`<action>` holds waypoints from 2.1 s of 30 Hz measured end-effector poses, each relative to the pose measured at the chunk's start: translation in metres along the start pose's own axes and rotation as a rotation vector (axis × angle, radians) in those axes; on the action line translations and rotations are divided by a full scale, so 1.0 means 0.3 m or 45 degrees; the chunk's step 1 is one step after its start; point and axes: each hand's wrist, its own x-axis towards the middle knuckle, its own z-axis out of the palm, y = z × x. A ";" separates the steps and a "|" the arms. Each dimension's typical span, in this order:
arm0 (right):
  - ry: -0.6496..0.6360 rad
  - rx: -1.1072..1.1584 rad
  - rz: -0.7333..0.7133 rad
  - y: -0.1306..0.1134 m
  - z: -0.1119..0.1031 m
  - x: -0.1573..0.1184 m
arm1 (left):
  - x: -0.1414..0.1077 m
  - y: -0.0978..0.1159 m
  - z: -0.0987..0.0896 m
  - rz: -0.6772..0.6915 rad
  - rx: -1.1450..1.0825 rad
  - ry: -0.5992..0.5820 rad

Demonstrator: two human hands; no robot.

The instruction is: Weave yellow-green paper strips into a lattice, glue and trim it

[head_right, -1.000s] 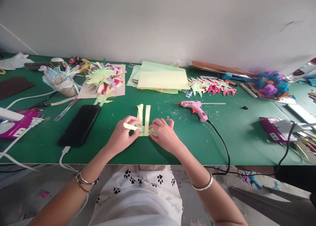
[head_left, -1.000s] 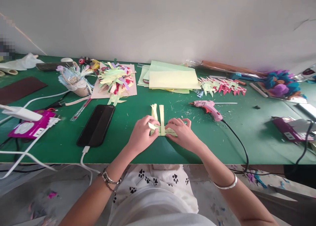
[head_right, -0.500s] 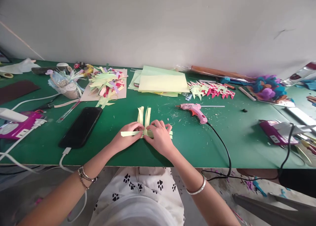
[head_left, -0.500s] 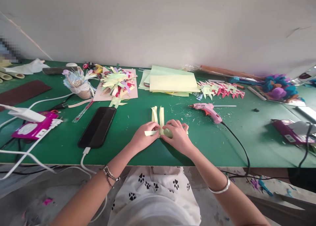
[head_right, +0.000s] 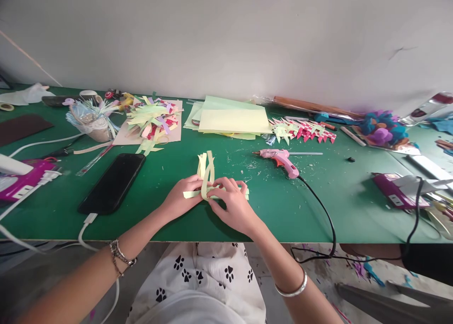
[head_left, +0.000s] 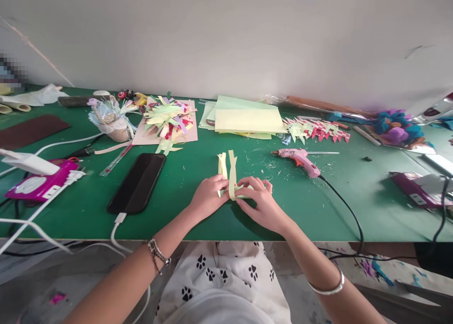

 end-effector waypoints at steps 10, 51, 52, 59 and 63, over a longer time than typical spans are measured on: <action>-0.003 -0.086 -0.075 -0.040 0.027 -0.086 | -0.008 -0.019 -0.007 0.143 0.043 -0.045; 0.152 0.188 0.023 0.015 -0.011 -0.078 | -0.006 -0.012 -0.018 0.102 -0.084 -0.078; 0.167 0.075 0.059 0.031 -0.023 -0.066 | -0.006 -0.012 -0.017 0.103 -0.080 -0.079; -0.151 -0.243 0.129 0.115 -0.046 0.041 | -0.009 -0.012 -0.017 0.097 -0.075 -0.065; -0.218 -0.278 0.083 0.108 -0.054 0.076 | -0.006 -0.015 -0.017 0.088 -0.081 -0.074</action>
